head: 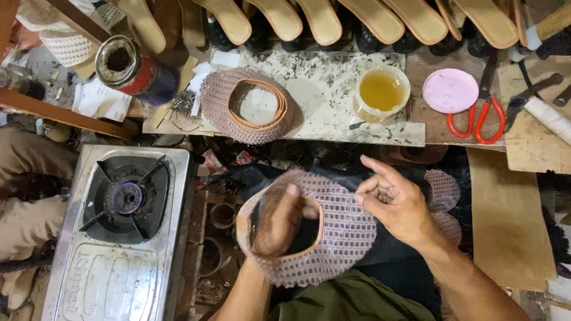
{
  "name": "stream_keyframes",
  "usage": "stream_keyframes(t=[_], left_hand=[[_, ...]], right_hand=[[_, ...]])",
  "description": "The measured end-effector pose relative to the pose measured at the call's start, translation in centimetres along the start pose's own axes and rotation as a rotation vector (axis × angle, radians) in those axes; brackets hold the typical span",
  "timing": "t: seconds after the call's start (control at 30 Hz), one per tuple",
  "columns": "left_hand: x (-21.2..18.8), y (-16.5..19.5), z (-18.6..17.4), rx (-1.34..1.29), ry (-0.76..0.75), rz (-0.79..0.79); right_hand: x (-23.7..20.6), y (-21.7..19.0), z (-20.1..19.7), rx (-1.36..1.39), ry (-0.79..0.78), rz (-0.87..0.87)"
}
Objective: The person holds a mesh sandal upper with a leather strap, dips a finger into a cup of glue, and spreads glue along the strap edge, pressing the strap against the upper. They repeat the glue-and-press cycle on the same upper and set finished uppers aside on the workbench.
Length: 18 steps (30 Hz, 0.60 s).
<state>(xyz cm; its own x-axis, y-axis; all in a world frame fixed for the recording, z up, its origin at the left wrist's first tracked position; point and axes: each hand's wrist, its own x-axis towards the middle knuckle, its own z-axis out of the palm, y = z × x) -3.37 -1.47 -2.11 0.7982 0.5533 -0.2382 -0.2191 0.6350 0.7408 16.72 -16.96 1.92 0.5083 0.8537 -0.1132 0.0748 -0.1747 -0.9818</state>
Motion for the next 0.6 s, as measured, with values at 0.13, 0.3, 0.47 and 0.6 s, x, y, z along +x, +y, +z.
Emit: stream_keyframes(t=[0.13, 0.3, 0.47, 0.6], left_hand=[[0.5, 0.9, -1.3, -0.138, 0.363, 0.427], [-0.4, 1.9, -4.0, 0.443, 0.495, 0.517], [-0.2, 1.3, -4.8, 0.071, 0.271, 0.233], [-0.2, -0.5, -3.7, 0.057, 0.198, 0.099]], right_hand=[[-0.9, 0.4, 0.6, -0.064, -0.077, 0.144], [0.0, -1.4, 0.3, -0.354, -0.227, -0.037], [6.8, -3.6, -3.6, -0.704, 0.170, -0.543], [11.7, -4.1, -5.5, -1.012, 0.255, -0.642]])
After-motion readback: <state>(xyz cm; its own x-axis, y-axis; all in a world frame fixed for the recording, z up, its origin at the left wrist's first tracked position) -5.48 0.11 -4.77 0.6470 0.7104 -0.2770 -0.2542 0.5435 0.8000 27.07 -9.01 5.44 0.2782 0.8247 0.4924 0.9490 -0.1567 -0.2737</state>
